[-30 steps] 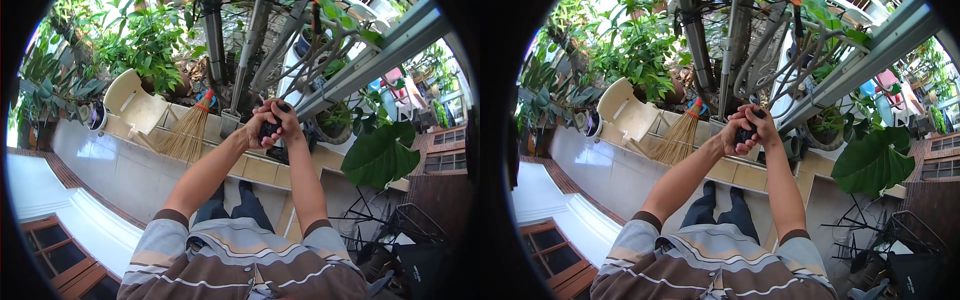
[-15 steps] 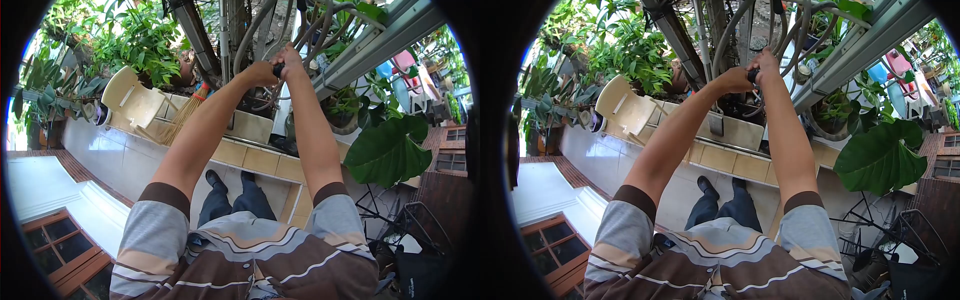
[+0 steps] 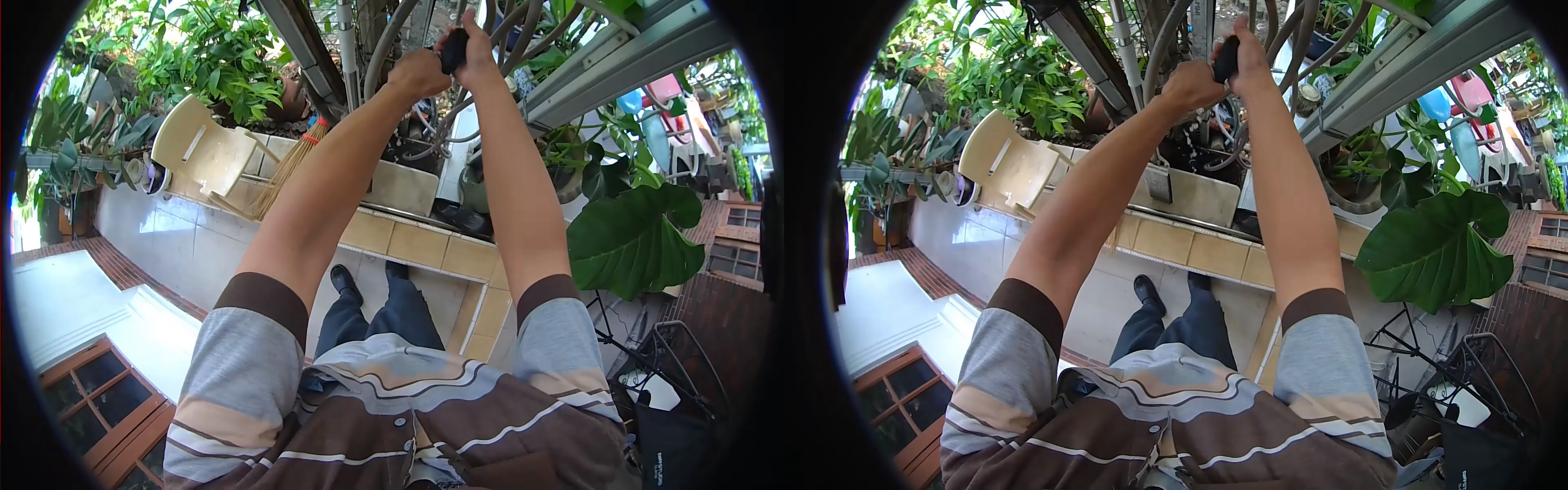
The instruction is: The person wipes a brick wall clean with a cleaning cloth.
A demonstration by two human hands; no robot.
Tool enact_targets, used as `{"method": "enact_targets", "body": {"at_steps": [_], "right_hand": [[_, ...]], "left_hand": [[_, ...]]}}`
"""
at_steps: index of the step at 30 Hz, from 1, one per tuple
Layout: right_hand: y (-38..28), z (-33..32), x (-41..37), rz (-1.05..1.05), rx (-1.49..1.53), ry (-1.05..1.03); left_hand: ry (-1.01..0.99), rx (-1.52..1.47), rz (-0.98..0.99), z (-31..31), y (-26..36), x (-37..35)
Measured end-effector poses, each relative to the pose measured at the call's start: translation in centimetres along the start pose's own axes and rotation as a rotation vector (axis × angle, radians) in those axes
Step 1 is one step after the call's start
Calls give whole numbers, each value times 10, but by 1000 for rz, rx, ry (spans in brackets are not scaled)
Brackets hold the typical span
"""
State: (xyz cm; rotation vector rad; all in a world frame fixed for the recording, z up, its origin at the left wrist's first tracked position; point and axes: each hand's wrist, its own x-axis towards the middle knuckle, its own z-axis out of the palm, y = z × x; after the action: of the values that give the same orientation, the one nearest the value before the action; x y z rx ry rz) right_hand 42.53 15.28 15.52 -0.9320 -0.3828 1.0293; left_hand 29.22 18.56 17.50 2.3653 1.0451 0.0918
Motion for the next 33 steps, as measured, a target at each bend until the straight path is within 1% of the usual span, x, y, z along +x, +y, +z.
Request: {"method": "enact_targets", "body": {"at_steps": [1,4,5,6,7,8,9,10,11,12,13,14,15,16,17,18,19,20,21,22,23,24,25,26,27,28,29,31,32,33], "right_hand": [[-2,4,-13,-19,-28,-84],[14,6,-62,77,-69,-171],[25,6,-76,68,-118,-44],[38,5,-84,54,-167,72],[49,-8,-87,-15,-187,28],[55,-20,-88,-78,-199,-30],[53,-18,-102,-88,-216,100],[65,-52,-93,-13,-164,93],[58,-48,-109,86,-149,83],[63,-92,-102,138,-131,75],[63,-73,-123,132,-93,231],[71,-112,-119,171,-193,295],[79,-169,-113,232,-264,288],[84,-178,-128,250,-258,420],[85,-166,-148,202,-337,497],[88,-170,-163,224,-382,534],[96,-174,-179,241,-338,570],[107,-158,-200,208,-396,668],[120,-164,-214,255,-403,675],[139,-162,-230,230,-455,644],[159,-164,-240,249,-627,751],[175,-134,-260,262,-778,831],[195,-74,-287,159,-856,854],[213,-89,-287,253,-990,918],[239,-99,-287,344,-1117,980],[267,-95,-293,300,-1066,934],[291,-91,-296,259,-1021,892],[332,-67,-280,340,-1423,632],[351,-56,-276,380,-1610,491],[372,-34,-270,250,-1660,331]], "left_hand": [[117,-70,82,4,-10,1],[107,-123,249,8,-24,-8],[16,-308,258,19,-25,-12],[106,-321,482,34,-35,-17],[22,-407,544,34,-37,-36],[18,-439,606,27,-42,-64],[323,-253,780,65,-66,-65],[-2,-430,648,57,-81,-90],[-295,-632,484,34,-96,-116],[-568,-857,313,14,-111,-142],[-494,-920,242,14,-144,-170],[-426,-981,188,22,-175,-196],[-255,-585,125,30,-203,-229],[-101,-179,46,33,-233,-267],[-149,-77,-63,36,-264,-298],[-115,-205,-121,66,-309,-329],[-58,-432,-200,83,-345,-370],[-103,-508,-320,62,-358,-411],[-31,-533,-363,93,-393,-448],[19,-507,-416,113,-422,-487],[64,-444,-501,133,-444,-526],[102,-388,-585,144,-461,-562],[57,-443,-705,138,-470,-595],[10,-504,-818,133,-476,-623],[7,-519,-851,139,-487,-649],[2,-533,-881,139,-497,-667],[42,-571,-932,140,-508,-679],[104,-642,-1036,127,-516,-703],[159,-666,-1046,119,-520,-710],[216,-686,-1055,110,-524,-711]]}}
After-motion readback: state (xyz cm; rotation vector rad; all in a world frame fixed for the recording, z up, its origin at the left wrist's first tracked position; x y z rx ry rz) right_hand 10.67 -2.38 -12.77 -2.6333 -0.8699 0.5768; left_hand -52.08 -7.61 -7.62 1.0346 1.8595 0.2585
